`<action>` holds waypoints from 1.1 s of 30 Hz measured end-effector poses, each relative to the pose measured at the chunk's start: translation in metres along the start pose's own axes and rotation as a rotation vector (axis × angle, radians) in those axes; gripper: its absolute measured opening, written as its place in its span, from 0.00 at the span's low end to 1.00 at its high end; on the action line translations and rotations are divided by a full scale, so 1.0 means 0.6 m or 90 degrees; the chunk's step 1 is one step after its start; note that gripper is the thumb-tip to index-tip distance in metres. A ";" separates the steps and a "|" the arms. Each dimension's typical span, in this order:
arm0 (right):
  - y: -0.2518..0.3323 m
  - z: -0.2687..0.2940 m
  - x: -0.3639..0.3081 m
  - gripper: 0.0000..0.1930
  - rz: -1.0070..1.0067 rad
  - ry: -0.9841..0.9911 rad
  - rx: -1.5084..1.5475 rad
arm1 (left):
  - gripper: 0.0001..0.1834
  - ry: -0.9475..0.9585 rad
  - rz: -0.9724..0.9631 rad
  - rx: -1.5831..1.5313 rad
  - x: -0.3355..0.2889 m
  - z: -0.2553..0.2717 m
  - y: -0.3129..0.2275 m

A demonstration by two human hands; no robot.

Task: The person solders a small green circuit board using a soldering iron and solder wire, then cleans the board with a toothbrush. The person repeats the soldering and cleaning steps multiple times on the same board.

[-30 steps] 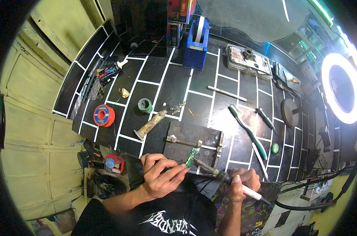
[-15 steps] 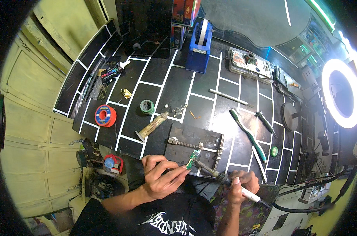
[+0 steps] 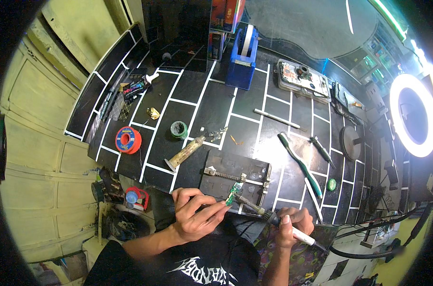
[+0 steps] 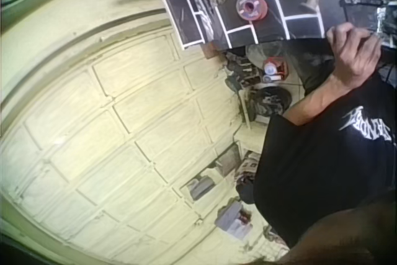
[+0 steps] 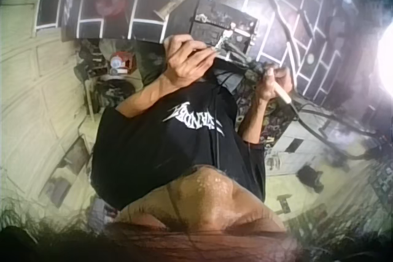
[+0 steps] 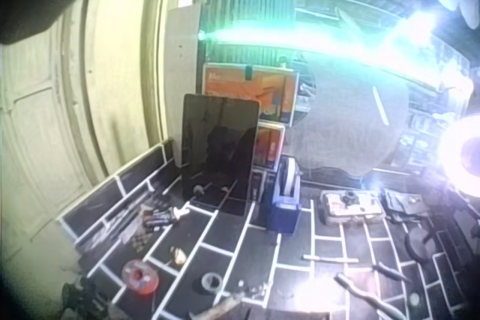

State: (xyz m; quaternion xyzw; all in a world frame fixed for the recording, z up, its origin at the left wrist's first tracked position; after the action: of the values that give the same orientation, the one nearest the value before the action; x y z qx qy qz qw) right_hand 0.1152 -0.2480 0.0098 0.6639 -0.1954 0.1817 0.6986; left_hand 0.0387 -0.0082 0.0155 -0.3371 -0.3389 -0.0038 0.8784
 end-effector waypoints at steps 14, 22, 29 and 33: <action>0.004 -0.004 0.004 0.20 0.016 -0.005 -0.002 | 0.13 0.001 0.000 -0.005 0.000 0.000 0.000; 0.004 -0.006 0.003 0.20 0.021 0.012 0.017 | 0.14 0.001 -0.001 -0.001 0.000 0.000 0.000; 0.005 -0.007 0.003 0.18 0.027 -0.002 0.026 | 0.15 0.002 -0.001 -0.003 -0.004 -0.002 0.002; 0.004 -0.003 0.001 0.18 0.046 -0.017 -0.004 | 0.15 0.002 -0.003 0.001 -0.004 -0.002 0.001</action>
State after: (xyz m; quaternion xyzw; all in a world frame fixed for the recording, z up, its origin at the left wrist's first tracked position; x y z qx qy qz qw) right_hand 0.1145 -0.2462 0.0118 0.6569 -0.2289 0.1972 0.6908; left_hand 0.0378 -0.0087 0.0131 -0.3359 -0.3380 -0.0059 0.8792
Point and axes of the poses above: each hand's wrist, its own x-axis towards the middle knuckle, its own z-axis out of the back of the hand, y = z × x, the point moved 6 cm from there along x, towards the middle knuckle, and after that the axes turned 6 degrees about z, right-handed, at the moved point
